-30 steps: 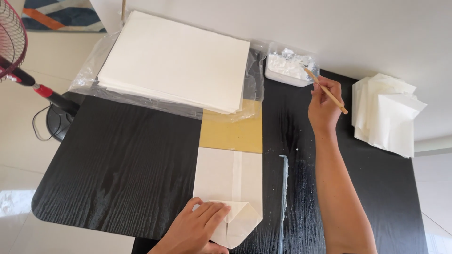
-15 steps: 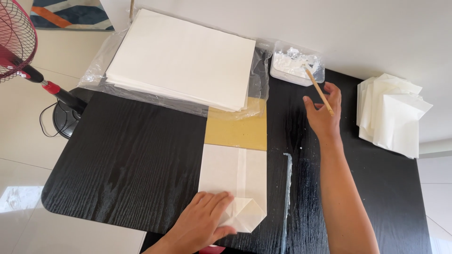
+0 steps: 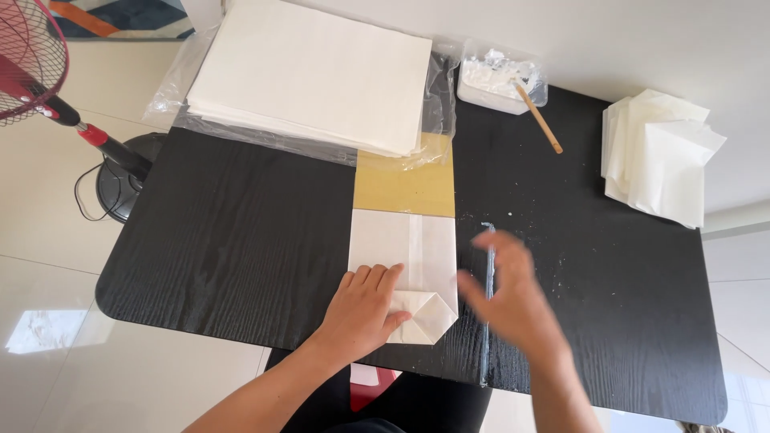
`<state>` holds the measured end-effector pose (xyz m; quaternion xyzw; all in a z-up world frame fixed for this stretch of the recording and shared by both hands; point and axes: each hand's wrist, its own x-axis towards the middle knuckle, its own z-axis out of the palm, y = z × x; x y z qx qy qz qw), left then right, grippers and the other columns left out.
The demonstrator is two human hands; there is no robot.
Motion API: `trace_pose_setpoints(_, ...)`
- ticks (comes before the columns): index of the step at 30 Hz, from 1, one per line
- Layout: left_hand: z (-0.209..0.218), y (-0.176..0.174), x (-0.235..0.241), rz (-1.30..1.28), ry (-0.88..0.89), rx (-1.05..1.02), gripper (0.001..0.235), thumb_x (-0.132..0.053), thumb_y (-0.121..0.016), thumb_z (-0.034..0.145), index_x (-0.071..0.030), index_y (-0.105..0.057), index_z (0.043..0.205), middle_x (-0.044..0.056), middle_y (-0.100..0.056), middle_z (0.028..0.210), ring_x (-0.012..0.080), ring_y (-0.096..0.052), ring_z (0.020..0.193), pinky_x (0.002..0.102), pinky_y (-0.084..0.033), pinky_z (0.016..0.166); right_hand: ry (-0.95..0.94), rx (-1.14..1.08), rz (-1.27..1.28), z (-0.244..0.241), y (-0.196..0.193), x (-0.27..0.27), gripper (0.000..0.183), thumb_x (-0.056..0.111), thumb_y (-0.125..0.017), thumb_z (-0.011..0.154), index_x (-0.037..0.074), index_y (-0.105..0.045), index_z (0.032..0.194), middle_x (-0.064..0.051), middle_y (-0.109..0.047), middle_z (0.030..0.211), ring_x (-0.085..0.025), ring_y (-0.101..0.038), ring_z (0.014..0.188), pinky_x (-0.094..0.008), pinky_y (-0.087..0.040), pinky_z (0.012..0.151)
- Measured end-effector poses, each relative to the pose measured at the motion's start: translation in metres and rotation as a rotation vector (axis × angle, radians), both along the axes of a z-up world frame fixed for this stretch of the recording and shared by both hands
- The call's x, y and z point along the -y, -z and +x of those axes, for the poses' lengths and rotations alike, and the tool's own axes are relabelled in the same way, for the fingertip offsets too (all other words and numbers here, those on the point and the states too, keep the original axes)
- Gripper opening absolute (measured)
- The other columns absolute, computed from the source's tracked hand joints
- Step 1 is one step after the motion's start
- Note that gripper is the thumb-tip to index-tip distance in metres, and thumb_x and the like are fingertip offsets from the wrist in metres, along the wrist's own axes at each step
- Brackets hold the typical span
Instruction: Folding paper and applying glue with a brush to assemble a paper bag.
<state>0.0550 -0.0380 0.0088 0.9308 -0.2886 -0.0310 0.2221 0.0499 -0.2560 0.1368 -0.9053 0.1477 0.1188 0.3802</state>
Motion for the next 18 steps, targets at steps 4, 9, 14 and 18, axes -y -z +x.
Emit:
trace_pose_setpoints(4, 0.000, 0.004, 0.000, 0.004, 0.010, -0.025, 0.069, -0.048, -0.077, 0.090, -0.008, -0.054, 0.140, 0.010, -0.065, 0.121, 0.0308, -0.060, 0.108, 0.045, -0.047, 0.090, -0.376, -0.178, -0.145, -0.031, 0.032, -0.018, 0.084, 0.050, -0.072, 0.088, 0.018, -0.034, 0.155, 0.000, -0.026, 0.165, -0.017, -0.030, 0.152, -0.053, -0.032, 0.121)
trace_pose_setpoints(9, -0.014, -0.002, -0.011, -0.001, 0.242, 0.334, 0.019, -0.025, -0.069, 0.101, -0.009, -0.069, 0.090, 0.005, -0.060, 0.089, 0.0238, -0.058, 0.080, 0.038, -0.045, 0.072, -0.482, 0.367, -0.160, -0.057, 0.079, -0.022, 0.034, 0.033, -0.082, 0.085, 0.011, -0.071, 0.109, 0.001, -0.072, 0.108, -0.021, -0.057, 0.110, -0.038, -0.046, 0.100)
trace_pose_setpoints(14, -0.039, -0.004, -0.045, -0.011, 0.324, 0.386, 0.005, -0.007, -0.066, 0.092, -0.006, -0.071, 0.093, 0.016, -0.062, 0.114, 0.0271, -0.062, 0.101, 0.040, -0.050, 0.084, -0.494, -0.154, -0.091, -0.054, 0.031, -0.031, 0.050, 0.054, -0.070, 0.088, 0.023, -0.069, 0.127, 0.006, -0.066, 0.134, -0.013, -0.058, 0.130, -0.036, -0.045, 0.109)
trace_pose_setpoints(18, -0.070, 0.003, -0.078, -0.046, 0.398, 0.215, 0.018, -0.008, -0.066, 0.083, 0.002, -0.067, 0.099, 0.024, -0.063, 0.128, 0.0375, -0.060, 0.126, 0.047, -0.048, 0.097, -0.267, -0.167, -0.119, -0.014, 0.018, -0.037, 0.051, 0.047, -0.060, 0.094, 0.021, -0.059, 0.138, 0.001, -0.055, 0.149, -0.018, -0.056, 0.137, -0.039, -0.042, 0.114)
